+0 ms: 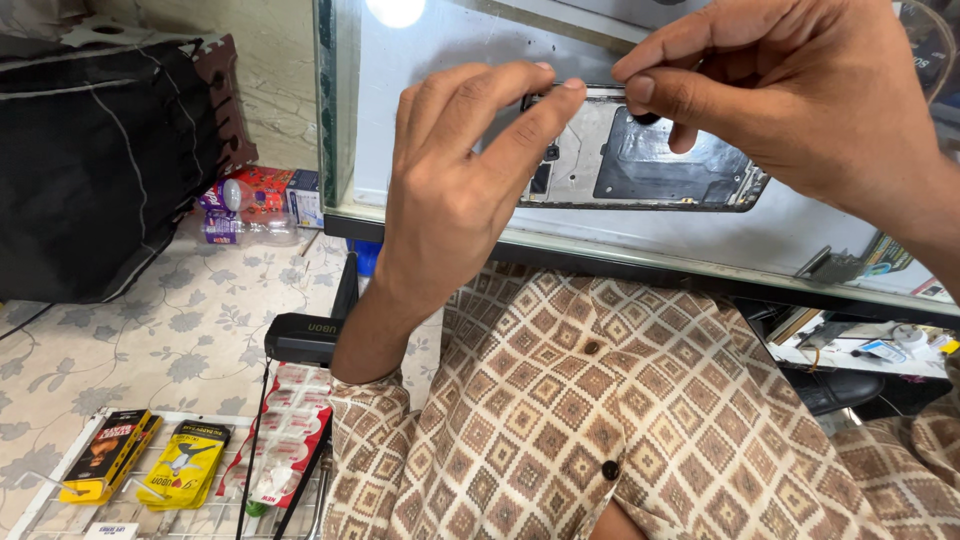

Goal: The person applies a white adhesive strip along the edges of a disassembled mobile phone frame, pressing it into place with their fingers. They handle the phone frame and adhesive strip throughout the process.

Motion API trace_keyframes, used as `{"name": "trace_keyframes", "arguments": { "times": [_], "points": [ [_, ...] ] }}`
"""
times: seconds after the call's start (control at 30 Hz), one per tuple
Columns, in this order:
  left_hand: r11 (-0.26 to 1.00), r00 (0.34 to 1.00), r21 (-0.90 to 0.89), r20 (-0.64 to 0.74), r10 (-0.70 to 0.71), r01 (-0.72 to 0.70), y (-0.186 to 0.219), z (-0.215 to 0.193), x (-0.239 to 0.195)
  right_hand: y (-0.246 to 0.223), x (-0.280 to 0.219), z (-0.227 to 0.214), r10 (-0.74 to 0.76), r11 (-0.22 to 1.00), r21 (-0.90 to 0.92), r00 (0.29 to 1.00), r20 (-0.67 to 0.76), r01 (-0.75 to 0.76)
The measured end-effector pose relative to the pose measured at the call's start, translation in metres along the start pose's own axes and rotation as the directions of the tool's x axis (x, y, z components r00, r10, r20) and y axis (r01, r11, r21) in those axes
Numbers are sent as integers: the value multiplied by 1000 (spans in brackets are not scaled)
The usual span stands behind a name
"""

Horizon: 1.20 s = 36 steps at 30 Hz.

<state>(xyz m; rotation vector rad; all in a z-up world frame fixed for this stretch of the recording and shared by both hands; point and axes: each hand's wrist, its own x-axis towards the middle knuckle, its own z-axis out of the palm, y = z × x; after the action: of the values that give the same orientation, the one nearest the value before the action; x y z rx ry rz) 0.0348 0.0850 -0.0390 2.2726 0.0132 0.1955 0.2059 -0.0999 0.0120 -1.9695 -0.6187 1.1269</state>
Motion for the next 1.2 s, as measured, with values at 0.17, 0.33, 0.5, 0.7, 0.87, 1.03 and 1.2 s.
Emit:
{"name": "trace_keyframes", "arguments": {
  "times": [0.17,0.33,0.5,0.7,0.87,1.03,1.2],
  "points": [
    [994,998,84,33,61,-64,0,-1,-1,1,0,0,-12,1000,-19,1000,-5,12],
    [975,989,170,64,135,-144,0,-1,2,5,-2,0,-55,997,-57,998,-1,55],
    [930,974,290,85,210,-226,7,-4,14,6,-4,2,-166,983,-73,986,8,167],
    [883,961,378,102,258,-278,21,-15,34,-4,-8,3,-408,777,-515,913,26,362],
    [870,953,391,109,281,-301,22,-18,41,-8,-13,7,-452,678,-635,891,38,371],
    [869,951,387,112,287,-308,17,-14,32,-1,-16,7,-463,656,-649,884,57,385],
    [862,947,393,117,299,-321,10,-8,21,6,-18,4,-502,563,-713,858,106,417]
  ]
}}
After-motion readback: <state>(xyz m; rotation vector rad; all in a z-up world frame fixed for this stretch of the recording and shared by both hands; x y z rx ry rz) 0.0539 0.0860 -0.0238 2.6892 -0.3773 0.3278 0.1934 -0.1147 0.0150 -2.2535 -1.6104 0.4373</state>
